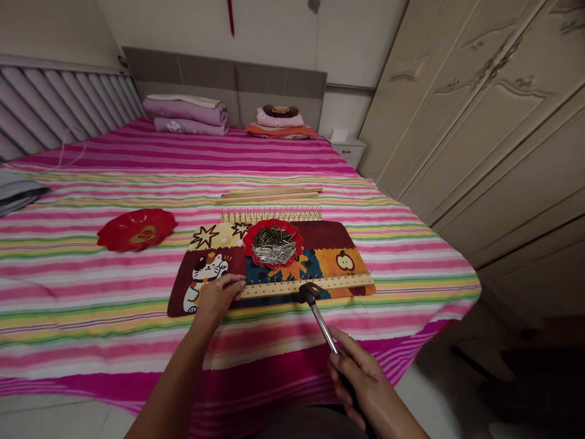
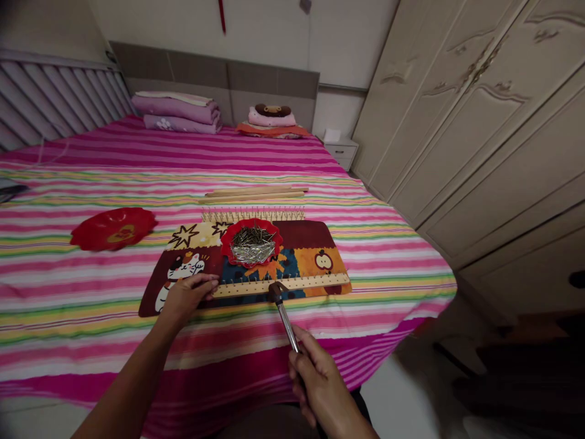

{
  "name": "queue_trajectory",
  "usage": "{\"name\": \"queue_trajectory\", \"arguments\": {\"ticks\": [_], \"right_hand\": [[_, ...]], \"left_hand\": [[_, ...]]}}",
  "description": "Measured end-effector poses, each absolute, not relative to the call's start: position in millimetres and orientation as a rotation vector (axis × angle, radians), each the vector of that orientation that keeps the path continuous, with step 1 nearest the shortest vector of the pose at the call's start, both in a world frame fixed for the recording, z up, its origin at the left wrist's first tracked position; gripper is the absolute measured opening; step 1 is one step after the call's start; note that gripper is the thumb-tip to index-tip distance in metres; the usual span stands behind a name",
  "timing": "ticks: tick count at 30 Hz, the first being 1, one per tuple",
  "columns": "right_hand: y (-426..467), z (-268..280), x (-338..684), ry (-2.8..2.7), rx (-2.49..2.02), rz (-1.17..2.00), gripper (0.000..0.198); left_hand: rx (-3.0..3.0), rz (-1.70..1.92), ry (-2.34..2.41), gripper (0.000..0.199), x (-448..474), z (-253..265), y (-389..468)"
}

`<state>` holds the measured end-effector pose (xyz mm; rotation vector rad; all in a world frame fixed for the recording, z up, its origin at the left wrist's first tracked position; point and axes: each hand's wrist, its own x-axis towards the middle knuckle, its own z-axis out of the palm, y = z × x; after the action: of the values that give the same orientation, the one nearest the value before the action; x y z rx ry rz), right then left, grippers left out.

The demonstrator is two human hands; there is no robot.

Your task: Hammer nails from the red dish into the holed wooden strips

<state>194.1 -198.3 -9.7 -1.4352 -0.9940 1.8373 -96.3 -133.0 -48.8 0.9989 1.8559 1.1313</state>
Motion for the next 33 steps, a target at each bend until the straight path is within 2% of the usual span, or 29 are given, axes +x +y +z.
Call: {"name": "queue_trajectory", "arguments": {"ticks": [7, 11, 24, 30, 33], "right_hand": [[-190, -2, 183, -1.130, -1.374, 1.855, 0.053], [-177, 4, 162, -1.188, -1.273, 1.947, 0.055], [-152, 20, 101, -1.459, -1.196, 1.969, 0.042], [-165, 20, 123, -1.432, -1.213, 1.970, 0.041], [-177, 13, 149, -1.412, -1.190, 2.017, 0.041]], "left_hand": [[1.196, 1.045, 1.975, 0.024, -90, -43, -134], [1.373, 0.989, 2.077, 0.019, -89, -44, -136], [1.562, 0.879, 2.174, 0.021, -88, -47, -138], [1.484, 0.940, 2.120, 0.019, -89, -47, -138], [1.361, 0.980, 1.980, 0.029, -96, -49, -138]]}}
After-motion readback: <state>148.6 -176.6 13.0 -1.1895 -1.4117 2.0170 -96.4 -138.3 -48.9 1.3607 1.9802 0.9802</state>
